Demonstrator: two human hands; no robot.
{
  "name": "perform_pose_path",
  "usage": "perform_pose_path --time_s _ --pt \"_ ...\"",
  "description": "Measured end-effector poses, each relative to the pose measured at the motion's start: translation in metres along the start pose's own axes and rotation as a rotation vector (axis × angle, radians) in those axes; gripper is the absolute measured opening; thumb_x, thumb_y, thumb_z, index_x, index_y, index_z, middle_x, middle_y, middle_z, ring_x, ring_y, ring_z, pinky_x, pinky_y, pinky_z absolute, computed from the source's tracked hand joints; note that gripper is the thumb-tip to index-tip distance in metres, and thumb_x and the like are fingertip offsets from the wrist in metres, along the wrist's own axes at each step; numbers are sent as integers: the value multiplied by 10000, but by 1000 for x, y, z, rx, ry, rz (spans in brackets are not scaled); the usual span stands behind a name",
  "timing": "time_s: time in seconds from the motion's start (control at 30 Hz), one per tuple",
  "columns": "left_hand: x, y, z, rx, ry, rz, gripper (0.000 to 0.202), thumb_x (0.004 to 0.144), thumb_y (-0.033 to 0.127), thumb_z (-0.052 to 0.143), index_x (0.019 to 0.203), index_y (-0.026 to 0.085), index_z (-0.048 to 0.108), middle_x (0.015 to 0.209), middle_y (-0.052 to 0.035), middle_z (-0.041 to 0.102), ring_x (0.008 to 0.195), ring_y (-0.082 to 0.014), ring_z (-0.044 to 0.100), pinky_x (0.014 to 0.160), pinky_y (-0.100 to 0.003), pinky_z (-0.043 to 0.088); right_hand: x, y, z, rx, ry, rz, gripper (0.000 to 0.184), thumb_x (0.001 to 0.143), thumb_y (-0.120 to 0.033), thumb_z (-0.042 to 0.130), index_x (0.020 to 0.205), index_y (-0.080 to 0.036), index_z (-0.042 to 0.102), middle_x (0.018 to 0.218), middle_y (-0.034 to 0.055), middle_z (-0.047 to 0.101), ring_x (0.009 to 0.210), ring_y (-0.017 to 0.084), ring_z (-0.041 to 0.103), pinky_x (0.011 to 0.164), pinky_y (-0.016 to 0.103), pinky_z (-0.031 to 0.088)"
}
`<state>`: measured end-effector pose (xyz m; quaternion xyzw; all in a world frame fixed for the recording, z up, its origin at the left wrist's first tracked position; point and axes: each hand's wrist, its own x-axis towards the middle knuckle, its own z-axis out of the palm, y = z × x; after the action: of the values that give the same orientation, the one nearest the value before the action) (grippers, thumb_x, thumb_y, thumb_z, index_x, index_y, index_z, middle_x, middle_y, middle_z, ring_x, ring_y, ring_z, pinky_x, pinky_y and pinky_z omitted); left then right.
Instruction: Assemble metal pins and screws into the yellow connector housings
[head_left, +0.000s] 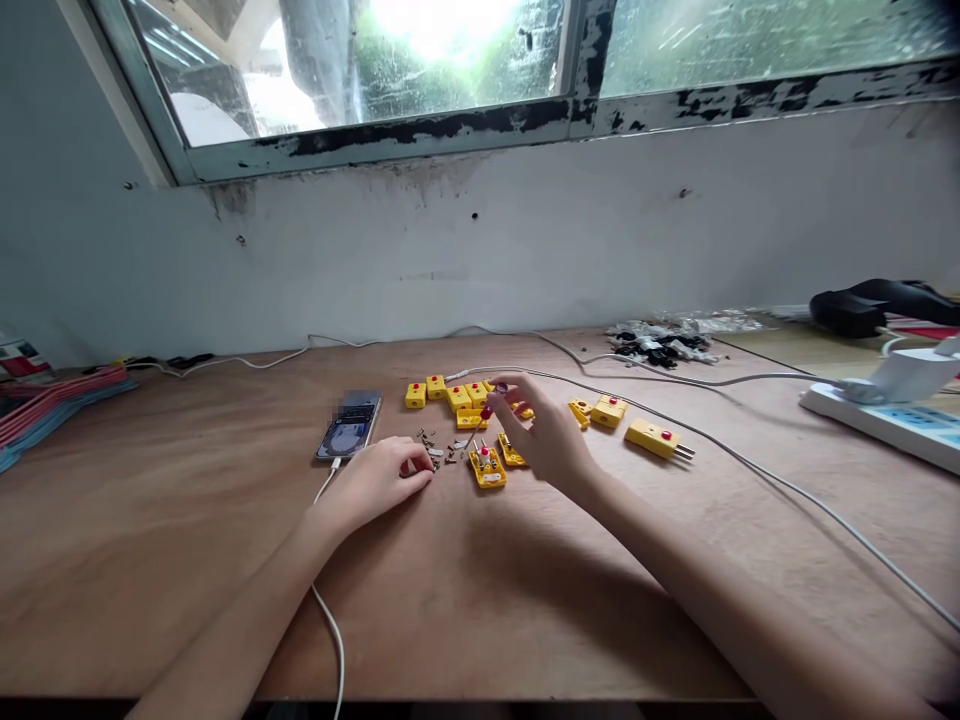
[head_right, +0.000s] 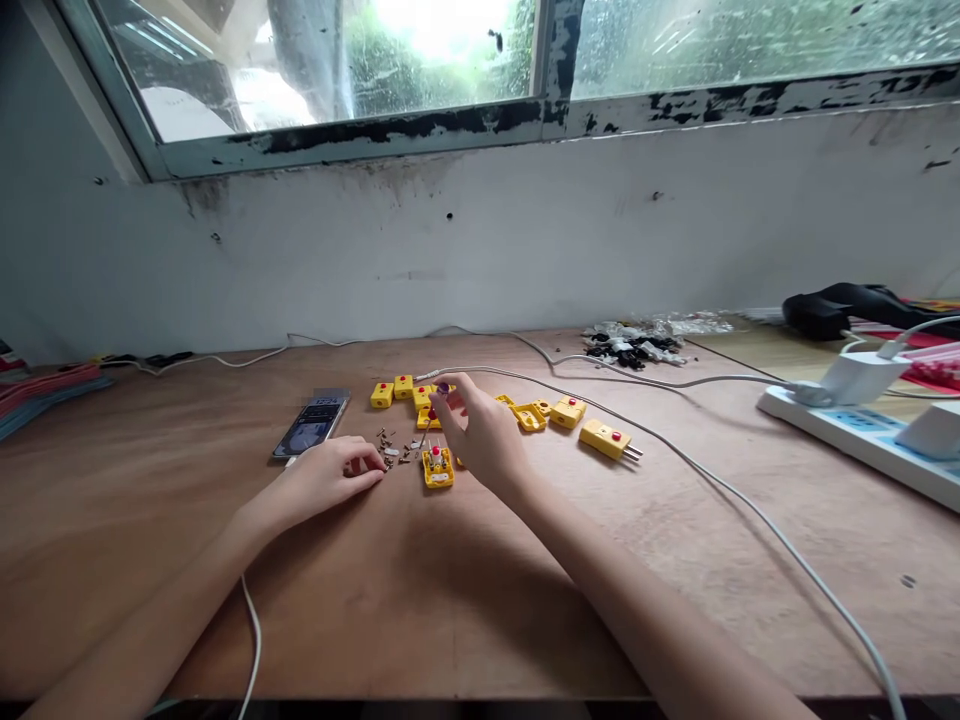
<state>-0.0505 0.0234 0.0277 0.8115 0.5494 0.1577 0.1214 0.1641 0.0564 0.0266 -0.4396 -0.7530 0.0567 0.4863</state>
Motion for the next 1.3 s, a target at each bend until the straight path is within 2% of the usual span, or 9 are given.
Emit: perform_pose_path --time_s 0.1,0.23,0.37,0.6,0.77,1.03,1.17,1.3 --pt "0 0 1 2 4 6 200 822 345 489 813 257 669 837 9 666 762 -169 597 631 -254 426 -4 3 -1 -13 13 -22 227 907 -388 442 995 -223 572 779 33 693 541 141 614 482 236 420" --pt "0 -1 2 -9 16 -1 182 819 335 499 826 258 664 825 17 667 753 -167 595 626 -252 424 -6 1 1 -31 22 -57 222 905 -378 448 960 -207 578 771 42 692 602 154 635 467 223 403" --pt "0 -1 3 -14 32 -6 183 821 346 510 872 257 661 839 11 667 761 -170 594 644 -259 432 -7 -2 0 8 28 -42 226 904 -382 454 975 -207 578 749 31 683 590 142 629 463 215 400" --pt "4 7 12 -74 203 7 247 837 422 523 970 265 658 966 -4 663 884 -190 597 790 -303 452 -7 -10 -9 125 62 -11 211 895 -367 466 1020 -226 563 755 21 679 647 150 640 495 216 434" --pt "7 13 20 -206 143 -27 240 818 439 553 923 265 679 931 -3 669 754 -169 607 729 -306 477 -10 -17 -13 170 85 -28 213 888 -375 473 1009 -224 563 732 13 665 632 141 628 485 209 434" --pt "7 16 22 -310 121 -7 185 814 358 563 896 239 679 911 -4 681 762 -165 606 722 -288 501 -11 -18 -12 194 74 -25 212 892 -369 475 1011 -216 560 699 7 657 643 142 630 508 214 443" --pt "7 14 22 -262 124 5 171 805 334 566 897 245 679 942 -8 674 792 -172 612 721 -287 494 -11 -18 -13 191 80 -26 207 894 -362 475 1011 -215 563 707 5 655 643 136 626 508 209 444" --pt "4 11 13 -111 142 31 192 802 299 554 947 272 678 966 3 672 879 -187 594 777 -304 469 -11 -16 -12 179 45 -12 209 897 -369 469 1014 -224 564 720 8 662 640 137 627 496 208 443"
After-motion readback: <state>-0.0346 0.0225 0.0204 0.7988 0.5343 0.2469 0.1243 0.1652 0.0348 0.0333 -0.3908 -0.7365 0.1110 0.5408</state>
